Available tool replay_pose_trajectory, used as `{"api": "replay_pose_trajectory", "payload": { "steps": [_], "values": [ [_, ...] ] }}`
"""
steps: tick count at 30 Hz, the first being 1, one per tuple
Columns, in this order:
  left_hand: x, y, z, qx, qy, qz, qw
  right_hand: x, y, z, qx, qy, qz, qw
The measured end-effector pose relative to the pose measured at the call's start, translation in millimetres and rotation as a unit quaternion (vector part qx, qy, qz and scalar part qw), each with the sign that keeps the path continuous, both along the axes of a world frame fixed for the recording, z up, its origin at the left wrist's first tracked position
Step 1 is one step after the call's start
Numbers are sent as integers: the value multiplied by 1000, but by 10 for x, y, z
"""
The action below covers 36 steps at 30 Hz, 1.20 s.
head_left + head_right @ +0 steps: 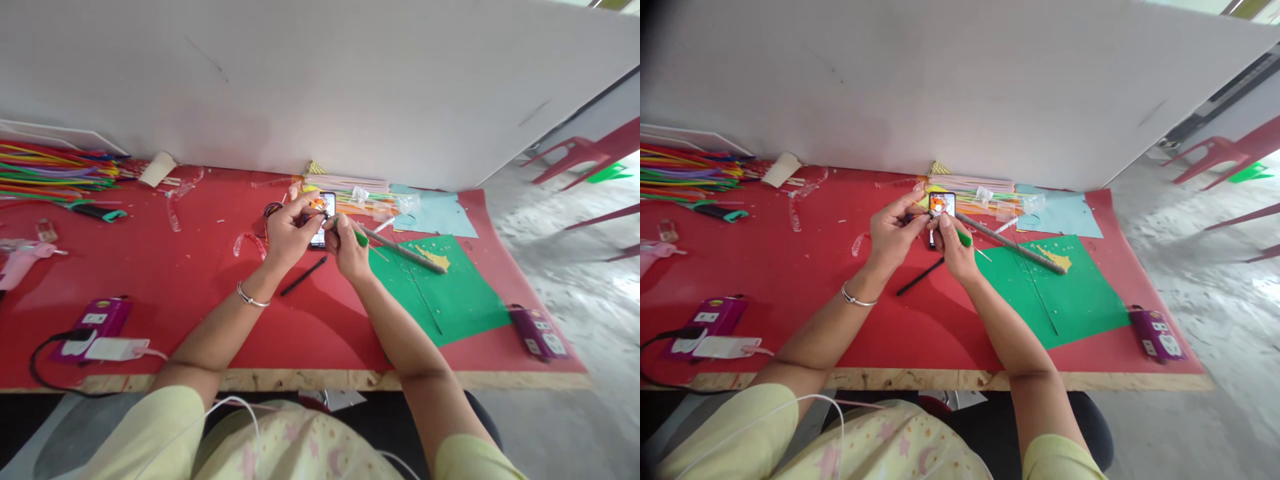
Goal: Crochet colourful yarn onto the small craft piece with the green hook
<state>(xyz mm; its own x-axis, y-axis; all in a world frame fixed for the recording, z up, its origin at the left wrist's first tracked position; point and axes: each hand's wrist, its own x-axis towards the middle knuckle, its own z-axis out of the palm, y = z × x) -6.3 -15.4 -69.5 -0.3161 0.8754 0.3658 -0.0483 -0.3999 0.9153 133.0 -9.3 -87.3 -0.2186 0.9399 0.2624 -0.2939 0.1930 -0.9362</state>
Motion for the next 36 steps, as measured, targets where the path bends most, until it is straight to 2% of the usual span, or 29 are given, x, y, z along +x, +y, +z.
{"api": "replay_pose_trajectory", "payload": {
  "steps": [4,7,10,15,18,22,25,28,30,31,32,34,36],
  "values": [
    [53,-10,21,-61,-126,-74,987,-74,-56,-55,30,4,-18,999],
    [60,-32,66,-79,-155,-84,981,-69,-50,-76,44,7,-12,999],
    [43,-45,104,-86,-159,-95,979,-24,-18,-67,36,11,2,999],
    [-5,-37,126,-83,-137,-130,979,45,43,19,-39,-8,14,999],
    [-14,-32,115,-77,-113,-134,982,43,71,67,-80,-5,40,996],
    [-7,-38,114,-82,-105,-136,982,19,74,60,-94,18,70,993],
    [-20,-51,144,-87,-111,-135,981,63,64,43,-71,17,71,995],
    [-86,-57,197,-94,-129,-138,977,209,102,77,19,-73,99,992],
    [-161,-48,239,-86,-152,-134,975,331,177,100,106,-201,119,967],
    [-204,-39,260,-77,-168,-125,975,385,227,94,158,-267,81,947],
    [-246,-29,281,-70,-187,-113,973,428,283,68,210,-326,6,922],
    [-321,-6,316,-64,-208,-90,972,476,391,-57,292,-444,-127,837],
    [-371,12,342,-72,-212,-68,972,481,478,-263,328,-524,-181,765]
  ]
}}
